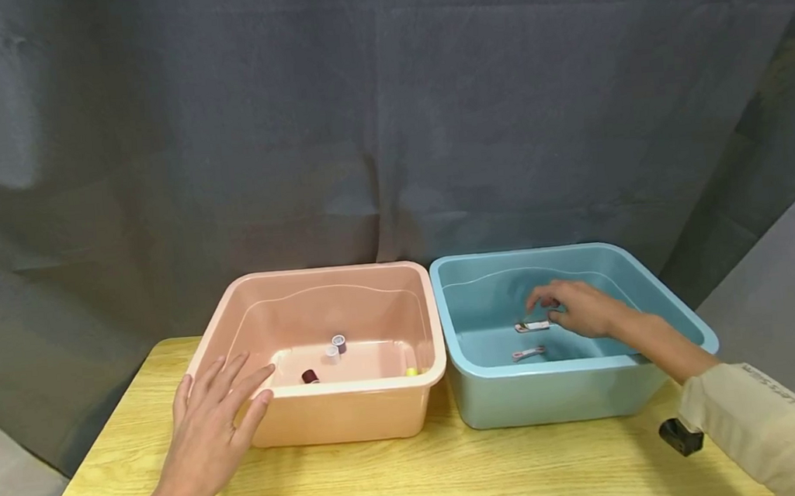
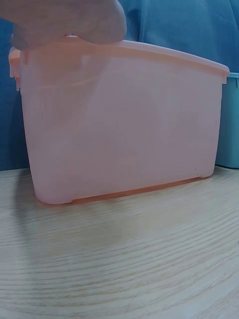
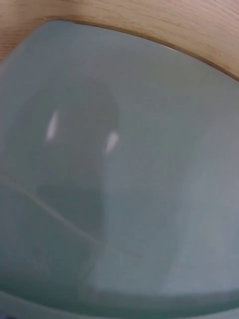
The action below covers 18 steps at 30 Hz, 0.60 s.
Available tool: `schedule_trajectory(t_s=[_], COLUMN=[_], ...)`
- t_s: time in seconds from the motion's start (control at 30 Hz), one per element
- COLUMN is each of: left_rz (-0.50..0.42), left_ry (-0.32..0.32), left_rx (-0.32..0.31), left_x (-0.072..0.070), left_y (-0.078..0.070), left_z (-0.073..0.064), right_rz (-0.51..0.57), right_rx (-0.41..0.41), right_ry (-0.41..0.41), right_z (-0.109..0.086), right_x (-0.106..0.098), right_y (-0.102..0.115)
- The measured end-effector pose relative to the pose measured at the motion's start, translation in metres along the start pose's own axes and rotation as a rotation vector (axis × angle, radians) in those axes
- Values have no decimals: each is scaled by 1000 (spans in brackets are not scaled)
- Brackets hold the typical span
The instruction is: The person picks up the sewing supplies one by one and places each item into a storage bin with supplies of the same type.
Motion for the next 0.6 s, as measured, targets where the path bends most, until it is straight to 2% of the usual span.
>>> schedule_trajectory(t_s=[0.37, 0.6], left_rz=[27, 24], left_ry=[24, 21], left_rx=[6, 7], left_x=[-5, -14], left_y=[1, 0], left_z=[3, 19], right_rz=[-23, -58], right_rx=[-19, -16], right_ry=[-97, -162], right_z=[-8, -22], right_x=[-17, -29], right_y=[15, 30])
Point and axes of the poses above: each hand's wrist, its own z-axis towards the middle knuckle, its own x-axis out of the palm, y = z × x, the point moved 8 cm from there along z, towards the middle knuckle, and after that the axes turned 10 degrees about z, right-handed, at the moved point
